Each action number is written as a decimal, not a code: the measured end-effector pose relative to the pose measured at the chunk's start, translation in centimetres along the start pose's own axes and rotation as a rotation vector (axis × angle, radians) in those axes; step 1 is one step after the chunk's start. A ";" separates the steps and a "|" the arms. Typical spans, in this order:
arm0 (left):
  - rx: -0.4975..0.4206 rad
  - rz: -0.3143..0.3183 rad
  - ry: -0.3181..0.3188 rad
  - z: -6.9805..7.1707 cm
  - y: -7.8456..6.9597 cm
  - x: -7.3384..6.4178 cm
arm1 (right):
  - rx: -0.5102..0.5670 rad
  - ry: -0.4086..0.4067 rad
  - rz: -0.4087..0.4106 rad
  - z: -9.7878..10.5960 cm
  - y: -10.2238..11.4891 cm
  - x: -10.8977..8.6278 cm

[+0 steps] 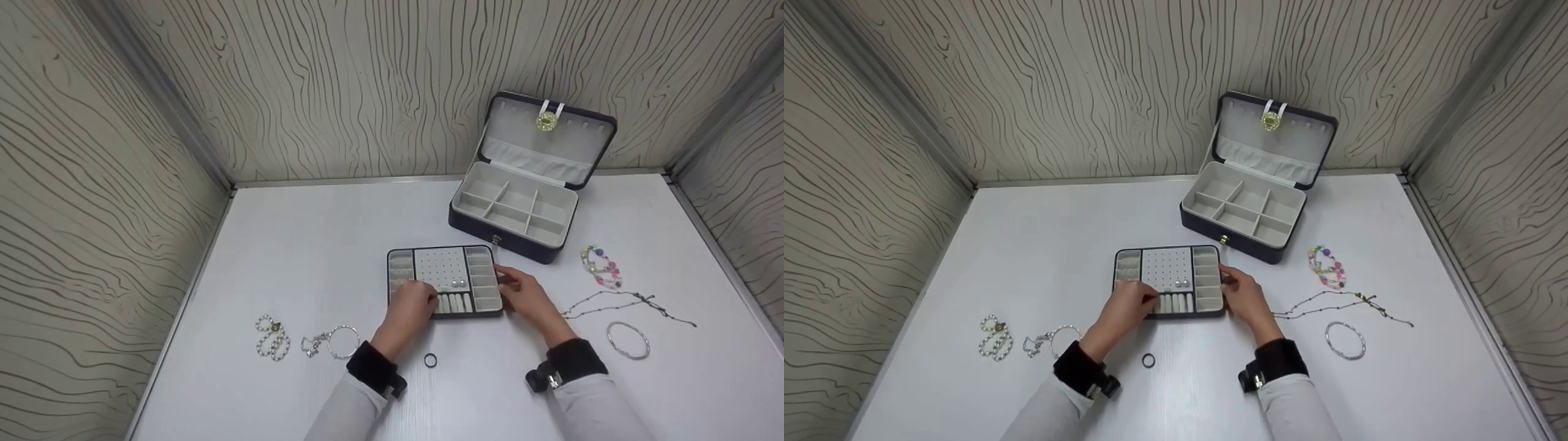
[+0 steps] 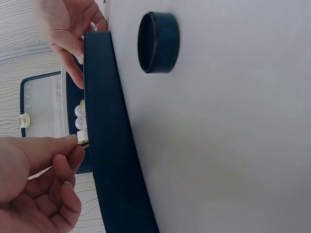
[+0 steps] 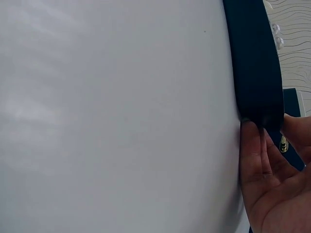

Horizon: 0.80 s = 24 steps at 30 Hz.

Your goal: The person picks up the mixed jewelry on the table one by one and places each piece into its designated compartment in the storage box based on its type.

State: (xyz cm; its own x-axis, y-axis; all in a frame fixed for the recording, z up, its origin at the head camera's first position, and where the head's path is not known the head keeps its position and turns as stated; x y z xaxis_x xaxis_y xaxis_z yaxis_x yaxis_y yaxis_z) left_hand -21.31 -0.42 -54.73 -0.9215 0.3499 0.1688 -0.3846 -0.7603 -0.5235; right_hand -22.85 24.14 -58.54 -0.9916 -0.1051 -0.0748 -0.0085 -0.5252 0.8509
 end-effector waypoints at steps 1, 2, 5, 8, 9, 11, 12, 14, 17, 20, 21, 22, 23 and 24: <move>0.002 0.003 0.005 0.0 0.0 0.0 | 0.003 0.001 -0.002 0.0 0.0 0.0; 0.005 0.008 0.010 -0.1 0.0 0.0 | 0.004 0.003 -0.003 0.0 0.0 0.0; 0.026 0.015 0.016 -0.3 0.1 0.1 | 0.007 0.004 -0.003 0.0 0.0 -0.1; 0.051 0.011 0.008 -0.4 0.1 0.1 | 0.011 0.001 0.000 0.1 0.1 -0.1; 0.062 0.005 0.002 -0.5 0.1 0.2 | 0.014 0.001 0.003 0.1 0.1 -0.1; 0.083 -0.005 -0.007 -0.5 0.1 0.2 | 0.017 0.001 0.008 0.1 0.1 -0.1; 0.097 -0.012 -0.014 -0.6 0.2 0.2 | 0.017 -0.002 0.012 0.1 0.1 -0.1; 0.125 -0.028 -0.027 -0.6 0.2 0.2 | 0.015 -0.005 0.019 0.1 0.0 -0.1; 0.156 -0.048 -0.033 -0.8 0.3 0.2 | 0.012 -0.006 0.024 0.0 0.0 -0.1; 0.159 -0.052 -0.009 -1.0 0.4 0.1 | 0.016 -0.013 0.019 0.0 0.1 -0.1; 0.152 -0.049 0.008 -1.0 0.5 0.1 | 0.027 -0.006 0.013 0.0 0.1 -0.1; 0.144 -0.042 0.027 -1.0 0.5 0.0 | 0.041 -0.001 0.004 0.0 0.1 -0.2; 0.135 -0.038 0.046 -1.0 0.6 0.0 | 0.052 0.004 -0.004 0.0 0.2 -0.2; 0.124 -0.034 0.062 -1.0 0.6 -0.1 | 0.062 0.007 -0.014 0.0 0.2 -0.3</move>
Point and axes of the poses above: each hand's wrist, its own x-axis towards the middle knuckle, its own z-axis out of the back of the hand, y = z × x, the point moved 3 cm from there along x, towards the middle knuckle, and after that the axes turned 1 degree about x, right-handed, at the moved point
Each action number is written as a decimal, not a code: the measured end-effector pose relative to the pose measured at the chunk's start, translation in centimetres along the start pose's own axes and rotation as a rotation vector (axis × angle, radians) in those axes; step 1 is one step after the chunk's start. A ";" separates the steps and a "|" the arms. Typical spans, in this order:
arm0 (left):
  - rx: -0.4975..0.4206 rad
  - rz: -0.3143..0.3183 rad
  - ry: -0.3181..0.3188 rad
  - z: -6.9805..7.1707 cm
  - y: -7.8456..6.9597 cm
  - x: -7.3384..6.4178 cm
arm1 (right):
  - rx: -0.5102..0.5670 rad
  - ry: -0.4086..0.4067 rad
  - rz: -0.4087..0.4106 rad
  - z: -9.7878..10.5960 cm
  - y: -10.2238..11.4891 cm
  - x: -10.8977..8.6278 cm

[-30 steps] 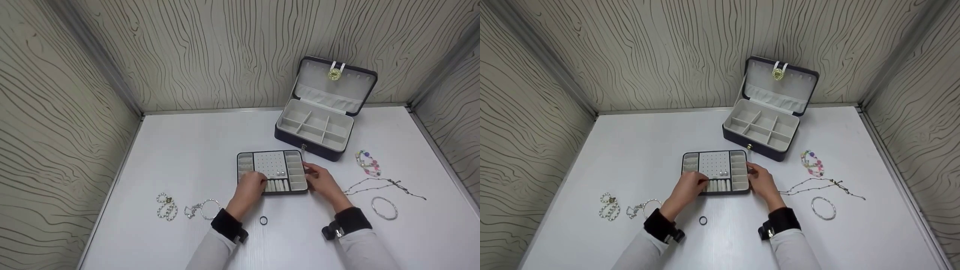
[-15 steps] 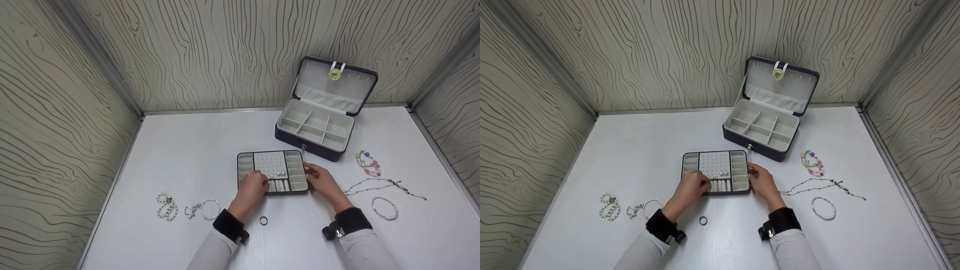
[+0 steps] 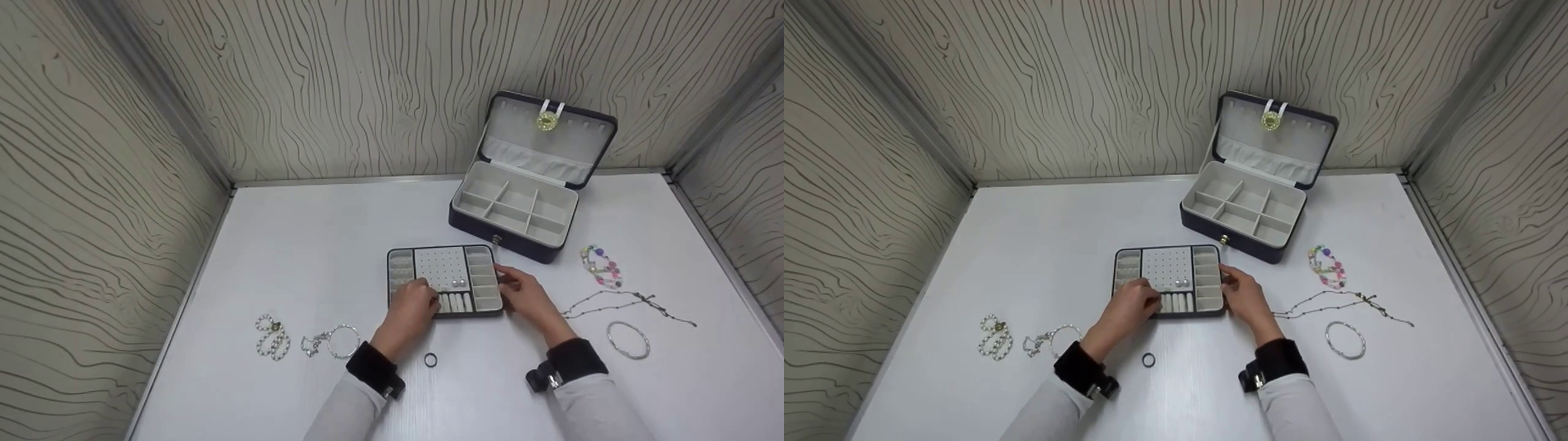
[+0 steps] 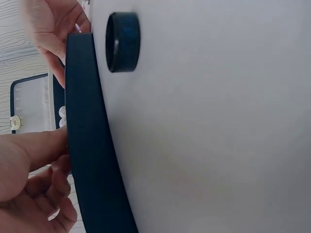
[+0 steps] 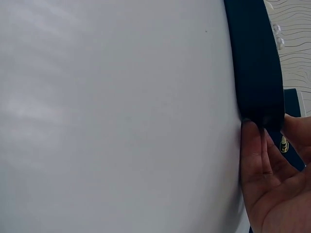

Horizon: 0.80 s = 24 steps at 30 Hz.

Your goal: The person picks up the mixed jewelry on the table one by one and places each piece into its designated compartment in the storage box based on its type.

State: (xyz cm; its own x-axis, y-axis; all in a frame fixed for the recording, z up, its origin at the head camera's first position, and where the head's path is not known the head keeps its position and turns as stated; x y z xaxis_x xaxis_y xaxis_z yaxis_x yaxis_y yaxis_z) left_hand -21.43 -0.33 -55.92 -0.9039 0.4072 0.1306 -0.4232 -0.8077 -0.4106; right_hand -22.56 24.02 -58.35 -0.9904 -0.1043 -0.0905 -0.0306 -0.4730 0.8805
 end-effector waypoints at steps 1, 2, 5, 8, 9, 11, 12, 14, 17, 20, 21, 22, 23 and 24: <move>-0.008 0.000 0.014 0.0 0.0 0.0 | 0.011 0.008 -0.008 0.0 0.0 0.0; -0.014 -0.002 0.025 0.0 0.1 -0.1 | 0.019 0.014 -0.014 -0.1 0.0 -0.1; -0.020 -0.018 0.035 0.1 0.1 -0.1 | 0.017 0.014 -0.019 -0.1 0.1 -0.1; -0.025 -0.025 0.040 0.1 0.1 -0.1 | 0.005 0.004 -0.019 0.0 0.1 -0.1; -0.024 -0.025 0.043 0.1 0.1 -0.1 | 0.002 0.001 -0.019 0.0 0.1 0.0; -0.027 -0.024 0.046 0.1 0.1 -0.1 | -0.007 -0.002 -0.020 0.1 0.1 0.0; -0.029 -0.020 0.051 0.1 0.1 -0.1 | -0.003 -0.001 -0.023 0.1 0.1 0.0; -0.025 -0.021 0.062 0.1 0.1 -0.1 | -0.018 0.000 -0.022 0.1 0.1 0.0; -0.019 -0.026 0.081 0.1 0.1 -0.2 | -0.021 0.004 -0.026 0.1 0.1 0.0; 0.002 -0.048 0.086 0.1 0.1 -0.2 | -0.009 0.004 -0.032 0.1 0.0 0.0; 0.008 -0.055 0.086 0.2 0.1 -0.2 | -0.003 0.005 -0.032 0.1 0.0 0.0; 0.016 -0.062 0.084 0.2 0.0 -0.3 | 0.002 0.004 -0.030 0.1 0.0 0.0; 0.022 -0.066 0.083 0.3 0.0 -0.3 | 0.007 0.006 -0.028 0.1 0.0 0.0; 0.028 -0.070 0.081 0.3 -0.1 -0.3 | 0.005 0.004 -0.024 0.1 0.0 0.0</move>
Point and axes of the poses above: each hand's wrist, its own x-axis towards the middle knuckle, its own z-axis out of the back of the hand, y = z × x, the point moved 3 cm from there along x, towards the middle knuckle, and after that the axes turned 1 degree about x, right-handed, at the moved point
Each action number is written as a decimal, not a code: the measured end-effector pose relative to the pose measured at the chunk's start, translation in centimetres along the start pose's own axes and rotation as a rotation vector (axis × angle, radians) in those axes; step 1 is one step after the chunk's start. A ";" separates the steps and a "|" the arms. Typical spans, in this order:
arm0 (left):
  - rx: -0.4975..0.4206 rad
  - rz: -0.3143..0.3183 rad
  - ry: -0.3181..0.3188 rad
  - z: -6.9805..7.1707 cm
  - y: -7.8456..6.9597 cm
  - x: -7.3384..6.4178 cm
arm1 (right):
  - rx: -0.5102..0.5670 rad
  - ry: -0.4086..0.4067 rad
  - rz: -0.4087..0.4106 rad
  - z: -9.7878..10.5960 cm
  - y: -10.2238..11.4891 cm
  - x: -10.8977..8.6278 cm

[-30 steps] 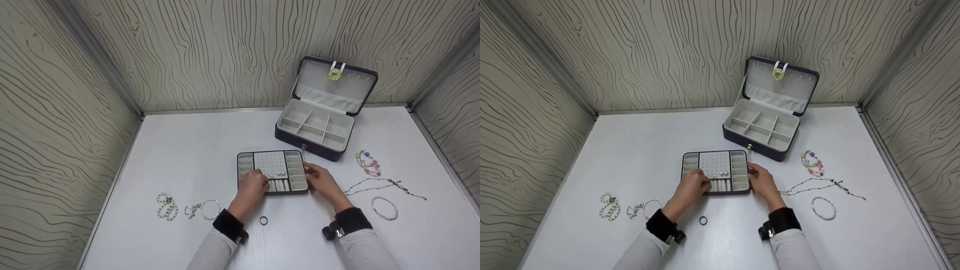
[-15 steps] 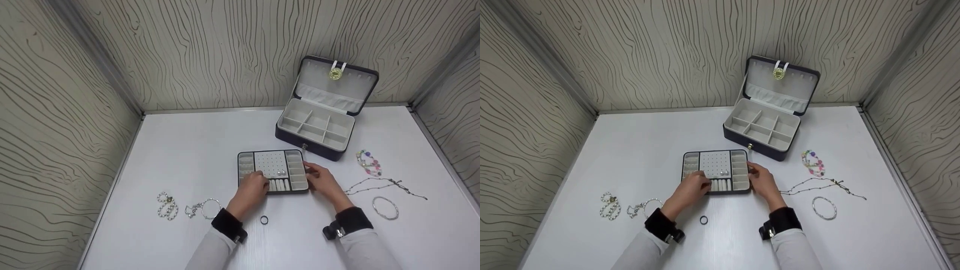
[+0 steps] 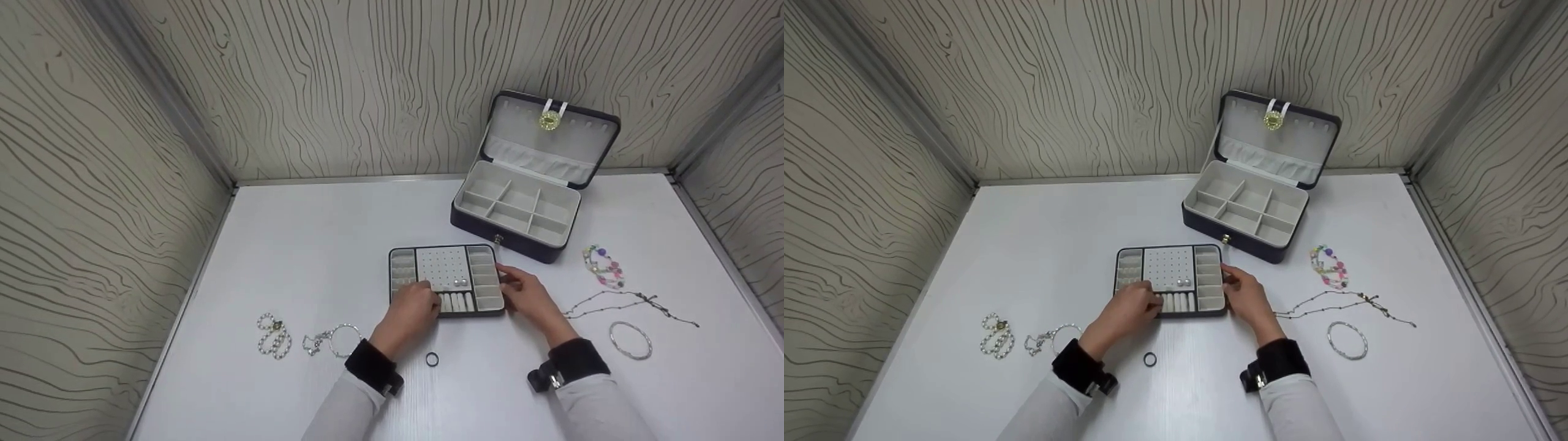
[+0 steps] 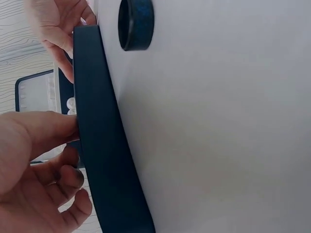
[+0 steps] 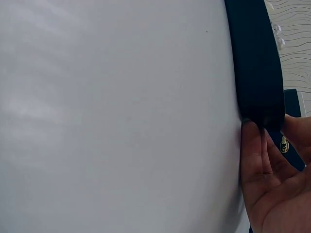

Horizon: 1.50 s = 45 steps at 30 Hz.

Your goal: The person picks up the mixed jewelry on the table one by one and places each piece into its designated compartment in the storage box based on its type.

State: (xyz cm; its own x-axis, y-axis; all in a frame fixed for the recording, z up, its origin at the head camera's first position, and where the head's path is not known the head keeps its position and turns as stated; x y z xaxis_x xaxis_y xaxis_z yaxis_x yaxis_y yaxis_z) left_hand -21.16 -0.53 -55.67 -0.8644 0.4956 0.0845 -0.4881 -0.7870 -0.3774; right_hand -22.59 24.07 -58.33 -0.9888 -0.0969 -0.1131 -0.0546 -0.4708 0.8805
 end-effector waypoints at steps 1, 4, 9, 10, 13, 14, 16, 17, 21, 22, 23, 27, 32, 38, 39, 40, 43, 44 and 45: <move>0.007 -0.001 -0.001 0.0 0.0 0.0 | -0.004 0.000 0.006 0.0 0.0 0.0; 0.022 0.006 -0.003 0.1 -0.2 -0.1 | -0.030 -0.002 0.024 0.0 0.0 0.0; 0.044 0.020 -0.021 0.2 -0.4 -0.2 | -0.065 -0.017 0.035 0.0 0.3 0.0; 0.045 0.019 -0.029 0.3 -0.4 -0.3 | -0.067 -0.020 0.036 0.0 0.3 0.0; 0.025 0.003 -0.055 0.6 -0.6 -0.5 | -0.063 -0.023 0.032 0.0 0.3 -0.1; 0.018 -0.008 -0.061 0.7 -0.6 -0.6 | -0.063 -0.020 0.032 0.0 0.3 -0.1; 0.004 -0.026 -0.060 1.0 -0.8 -0.9 | -0.059 -0.016 0.026 0.0 0.3 -0.1; 0.000 -0.037 -0.057 1.1 -0.9 -1.0 | -0.054 -0.015 0.023 0.0 0.3 0.0; 0.020 -0.077 -0.010 1.4 -1.5 -1.8 | -0.057 -0.009 0.024 0.0 0.1 0.0; 0.029 -0.085 0.010 1.4 -1.6 -2.0 | -0.059 -0.008 0.024 0.0 0.1 0.0; 0.031 -0.091 0.034 1.4 -1.8 -2.2 | -0.054 -0.009 0.022 0.0 0.1 0.0; 0.040 -0.109 0.143 1.3 -2.4 -2.9 | -0.051 -0.006 0.027 0.0 0.0 0.1; 0.013 -0.114 0.279 1.0 -2.6 -3.5 | -0.030 -0.007 0.024 0.0 0.0 0.2; -0.002 -0.165 0.325 0.5 -2.4 -4.3 | -0.066 0.001 0.008 0.0 0.0 0.1; -0.003 -0.171 0.324 0.4 -2.3 -4.4 | -0.072 0.003 0.006 0.0 0.0 0.1; -0.008 -0.172 0.322 0.2 -2.3 -4.5 | -0.071 0.004 0.004 0.0 0.0 0.1; -0.015 -0.166 0.316 -0.1 -2.1 -4.7 | -0.067 0.006 0.005 0.0 0.0 0.1; -0.017 -0.162 0.315 -0.2 -2.1 -4.7 | -0.068 0.007 0.007 0.0 0.0 0.1; -0.019 -0.158 0.314 -0.3 -2.0 -4.7 | -0.067 0.006 0.008 0.0 0.0 0.1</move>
Point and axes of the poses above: each hand's wrist, its own x-axis towards the middle knuckle, its own z-axis out of the back of the hand, y = z × x, the point moved 3 cm from there along x, towards the middle knuckle, and after that the axes turned 1 degree about x, right-handed, at the moved point
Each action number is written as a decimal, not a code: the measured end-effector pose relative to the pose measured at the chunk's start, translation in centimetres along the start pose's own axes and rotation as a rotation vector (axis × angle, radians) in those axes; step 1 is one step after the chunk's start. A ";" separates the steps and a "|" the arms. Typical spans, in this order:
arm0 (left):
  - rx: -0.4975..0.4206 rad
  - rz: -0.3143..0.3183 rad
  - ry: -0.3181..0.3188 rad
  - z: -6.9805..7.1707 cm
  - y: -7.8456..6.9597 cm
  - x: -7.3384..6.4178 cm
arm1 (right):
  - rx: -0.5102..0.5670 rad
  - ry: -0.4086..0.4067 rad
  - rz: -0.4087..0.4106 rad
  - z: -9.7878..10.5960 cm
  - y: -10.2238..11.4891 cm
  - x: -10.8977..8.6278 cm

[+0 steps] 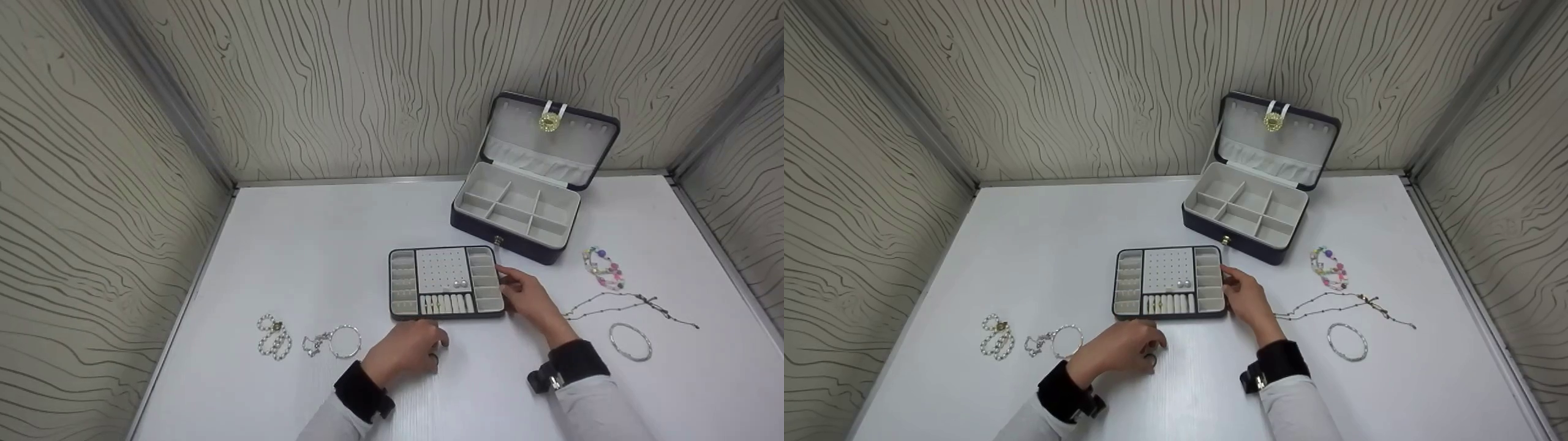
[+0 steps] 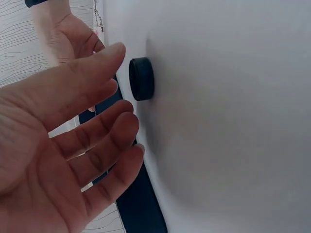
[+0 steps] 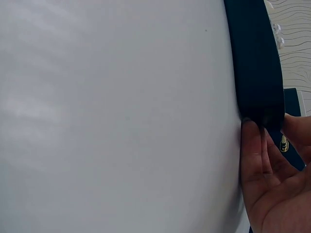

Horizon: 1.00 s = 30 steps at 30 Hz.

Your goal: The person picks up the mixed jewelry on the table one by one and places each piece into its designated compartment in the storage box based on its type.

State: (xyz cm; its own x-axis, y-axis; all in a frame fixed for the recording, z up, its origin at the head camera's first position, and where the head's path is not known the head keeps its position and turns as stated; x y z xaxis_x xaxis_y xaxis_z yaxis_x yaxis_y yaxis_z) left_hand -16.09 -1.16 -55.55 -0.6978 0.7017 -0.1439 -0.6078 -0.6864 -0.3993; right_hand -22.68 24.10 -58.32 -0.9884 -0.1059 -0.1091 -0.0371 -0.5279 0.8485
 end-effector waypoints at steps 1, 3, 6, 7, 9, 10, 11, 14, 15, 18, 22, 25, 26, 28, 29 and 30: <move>-0.001 0.004 0.001 -0.1 0.1 0.0 | 0.001 0.000 0.000 0.0 0.0 0.0; -0.002 0.013 0.002 -0.4 0.2 0.1 | 0.007 0.001 -0.002 0.0 0.0 0.0; -0.003 0.037 -0.010 -0.6 0.4 0.1 | 0.017 0.002 -0.006 0.0 0.0 0.0; -0.008 0.049 -0.015 -0.6 0.4 0.1 | 0.018 0.004 -0.005 0.0 0.0 0.0; -0.026 0.078 -0.027 -0.6 0.5 0.0 | 0.019 0.004 -0.002 0.0 0.0 0.0; -0.034 0.090 -0.032 -0.6 0.5 0.0 | 0.018 0.003 0.000 0.0 -0.1 0.0; -0.048 0.104 -0.036 -0.6 0.6 -0.1 | 0.016 0.001 0.002 0.0 -0.1 0.0; -0.086 0.137 -0.049 -0.6 0.5 -0.3 | 0.016 -0.001 0.002 0.0 -0.1 0.0; -0.099 0.146 -0.051 -0.5 0.5 -0.3 | 0.018 -0.001 -0.001 0.0 0.0 0.0; -0.127 0.173 -0.054 -0.4 0.5 -0.5 | 0.022 0.001 -0.001 -0.1 0.0 0.0; -0.177 0.206 -0.044 -0.3 0.5 -0.6 | 0.019 -0.001 -0.002 -0.1 0.1 0.0; -0.214 0.214 -0.035 -0.2 0.5 -0.6 | 0.010 -0.006 -0.007 -0.1 0.2 0.0; -0.221 0.212 -0.033 -0.2 0.5 -0.5 | 0.010 -0.005 -0.009 -0.1 0.2 0.0; -0.236 0.210 -0.031 -0.1 0.6 -0.4 | 0.003 -0.007 -0.006 -0.1 0.2 0.0; -0.241 0.209 -0.031 -0.1 0.6 -0.4 | 0.003 -0.009 -0.004 -0.1 0.2 0.0; -0.249 0.206 -0.032 -0.1 0.6 -0.4 | 0.006 -0.011 -0.002 -0.1 0.2 0.0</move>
State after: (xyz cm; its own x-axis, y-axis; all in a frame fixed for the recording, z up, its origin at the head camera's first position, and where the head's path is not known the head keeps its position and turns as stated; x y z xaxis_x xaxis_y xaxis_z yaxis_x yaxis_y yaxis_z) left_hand -16.19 -1.81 -55.78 -0.8103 0.5440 -0.2179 -0.3443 -0.7428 -0.5743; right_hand -22.65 23.94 -58.17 -0.9898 -0.0955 -0.1054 -0.0402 -0.5234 0.8511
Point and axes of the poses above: each hand's wrist, its own x-axis towards the middle knuckle, its own z-axis out of the back of the hand, y = z × x, the point moved 3 cm from there along x, towards the middle knuckle, and after that the axes turned 1 degree about x, right-handed, at the moved point
